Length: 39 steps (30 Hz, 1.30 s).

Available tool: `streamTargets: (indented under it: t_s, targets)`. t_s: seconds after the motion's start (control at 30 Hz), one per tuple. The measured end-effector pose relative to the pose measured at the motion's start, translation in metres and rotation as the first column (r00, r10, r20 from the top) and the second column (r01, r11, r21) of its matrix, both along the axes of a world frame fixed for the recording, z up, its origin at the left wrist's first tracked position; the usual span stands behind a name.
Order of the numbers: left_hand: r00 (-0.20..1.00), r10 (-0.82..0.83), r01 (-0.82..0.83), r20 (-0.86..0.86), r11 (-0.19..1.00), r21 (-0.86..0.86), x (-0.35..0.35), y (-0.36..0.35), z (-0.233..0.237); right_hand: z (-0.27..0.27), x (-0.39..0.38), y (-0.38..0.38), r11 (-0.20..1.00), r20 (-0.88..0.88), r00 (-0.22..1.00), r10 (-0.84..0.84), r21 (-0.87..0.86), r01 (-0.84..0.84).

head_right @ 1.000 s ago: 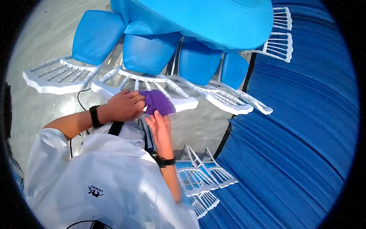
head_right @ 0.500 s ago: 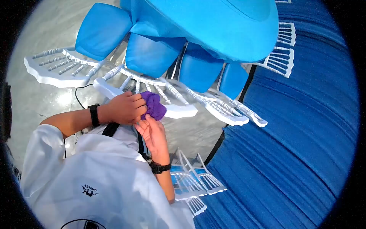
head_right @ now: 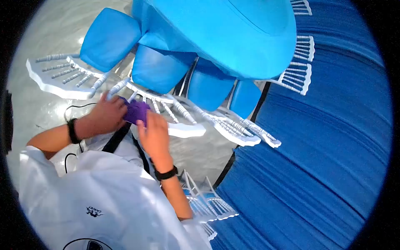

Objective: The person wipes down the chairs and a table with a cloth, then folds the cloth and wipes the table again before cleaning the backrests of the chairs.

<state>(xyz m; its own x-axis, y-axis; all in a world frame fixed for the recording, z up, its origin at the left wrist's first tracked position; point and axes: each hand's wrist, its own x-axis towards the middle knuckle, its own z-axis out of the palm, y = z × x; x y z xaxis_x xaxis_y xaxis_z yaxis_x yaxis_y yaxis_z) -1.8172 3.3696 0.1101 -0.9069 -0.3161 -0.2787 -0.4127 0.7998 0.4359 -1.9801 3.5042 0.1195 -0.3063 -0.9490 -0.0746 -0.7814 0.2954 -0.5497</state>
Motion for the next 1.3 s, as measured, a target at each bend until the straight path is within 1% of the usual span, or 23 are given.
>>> streamTargets:
  t_s: [0.03, 0.1, 0.17, 0.23, 0.27, 0.33, 0.37, 0.4, 0.43, 0.5, 0.57, 0.6, 0.67, 0.7, 0.77, 0.8, 0.87, 1.0, 1.1, 1.17, 1.2, 1.23, 1.3]
  targets:
    - [1.0, 0.013, -0.013, 0.007, 1.0, -0.001, 0.01, -0.01, 0.009, 0.005, 0.011, -0.013, 0.997, 0.018, 0.997, 0.069, -0.018, -0.069]
    - [0.999, 0.017, -0.011, 0.028, 0.983, -0.183, 0.025, -0.028, 0.021, 0.006, 0.024, -0.029, 0.997, 0.072, 0.995, 0.075, -0.01, -0.074]
    - [1.0, -0.001, -0.003, -0.02, 0.979, -0.204, 0.02, -0.03, 0.021, 0.005, 0.026, -0.031, 0.998, 0.114, 0.992, 0.06, -0.003, -0.06]
    - [0.99, -0.129, 0.133, 0.055, 0.987, -0.087, -0.002, -0.017, 0.008, 0.004, 0.013, -0.019, 0.999, 0.105, 0.993, 0.048, 0.014, -0.049]
    - [0.99, -0.138, 0.139, -0.024, 0.99, 0.037, -0.017, -0.004, -0.004, 0.004, 0.001, -0.01, 0.999, 0.076, 0.997, 0.015, 0.039, -0.018]
    - [0.973, -0.208, 0.222, -0.096, 0.959, 0.176, -0.054, 0.029, -0.007, 0.003, -0.036, 0.019, 0.991, -0.053, 0.998, -0.044, 0.123, 0.051]
    - [0.934, -0.204, 0.254, -0.293, 0.957, 0.141, -0.067, 0.046, -0.012, -0.003, -0.058, 0.038, 0.995, -0.13, 0.989, -0.068, 0.065, 0.077]
    - [0.928, -0.123, 0.191, -0.353, 0.968, 0.164, -0.083, 0.067, -0.02, 0.001, -0.078, 0.051, 0.984, -0.185, 0.979, -0.09, 0.135, 0.116]
    - [0.928, -0.123, 0.193, -0.351, 0.966, 0.173, -0.093, 0.079, -0.02, 0.009, -0.096, 0.06, 0.976, -0.262, 0.961, -0.085, 0.172, 0.133]
    - [0.926, -0.231, 0.208, -0.3, 0.972, -0.107, -0.107, 0.093, -0.017, 0.019, -0.11, 0.063, 0.967, -0.325, 0.942, -0.081, 0.203, 0.154]
    - [0.941, -0.252, 0.234, -0.227, 0.966, -0.106, -0.106, 0.086, -0.008, 0.017, -0.118, 0.063, 0.991, -0.582, 0.812, 0.054, 0.128, 0.026]
    - [0.941, -0.251, 0.252, -0.225, 0.967, -0.027, -0.099, 0.078, -0.01, 0.008, -0.113, 0.061, 0.989, -0.471, 0.882, -0.019, 0.119, 0.085]
    - [0.947, -0.223, 0.249, -0.23, 0.964, 0.089, -0.074, 0.056, -0.016, 0.01, -0.081, 0.037, 0.898, -0.251, 0.963, -0.103, 0.393, 0.198]
    - [0.97, -0.217, 0.227, -0.113, 0.97, 0.087, -0.062, 0.041, -0.004, 0.01, -0.063, 0.022, 0.841, -0.144, 0.978, -0.148, 0.502, 0.202]
    - [0.99, -0.139, 0.131, 0.04, 0.98, 0.151, -0.034, 0.008, 0.015, 0.008, -0.028, 0.001, 0.904, 0.034, 0.98, -0.195, 0.394, 0.166]
    - [0.988, -0.111, 0.101, 0.107, 0.99, 0.097, -0.022, -0.004, 0.022, 0.008, -0.012, -0.009, 0.907, 0.043, 0.981, -0.19, 0.389, 0.159]
    - [0.988, -0.062, 0.068, 0.138, 0.997, -0.032, -0.001, -0.019, 0.035, 0.009, 0.014, -0.022, 0.992, -0.087, 0.996, -0.018, 0.122, 0.029]
    - [0.995, -0.094, 0.096, 0.021, 0.969, -0.228, -0.002, -0.013, 0.023, 0.004, 0.024, -0.02, 0.96, -0.174, 0.973, 0.149, 0.261, -0.101]
    - [0.993, -0.105, 0.106, -0.054, 0.994, 0.005, -0.04, 0.012, -0.004, -0.005, -0.015, 0.004, 0.931, -0.102, 0.986, 0.13, 0.355, -0.086]
    - [0.963, -0.227, 0.208, -0.147, 0.969, -0.131, -0.065, 0.04, -0.01, 0.002, -0.047, 0.023, 0.915, -0.139, 0.984, 0.11, 0.4, -0.046]
    - [0.989, -0.139, 0.144, -0.044, 0.974, 0.176, -0.08, 0.045, 0.005, 0.005, -0.061, 0.033, 0.917, -0.146, 0.985, 0.094, 0.399, -0.028]
    - [0.977, -0.135, 0.169, -0.164, 0.963, 0.212, -0.086, 0.055, 0.001, 0.009, -0.073, 0.043, 0.943, -0.189, 0.977, 0.094, 0.332, -0.027]
    - [0.972, -0.169, 0.185, -0.166, 0.979, 0.09, -0.09, 0.066, 0.004, 0.004, -0.091, 0.06, 0.969, -0.199, 0.979, 0.052, 0.245, -0.001]
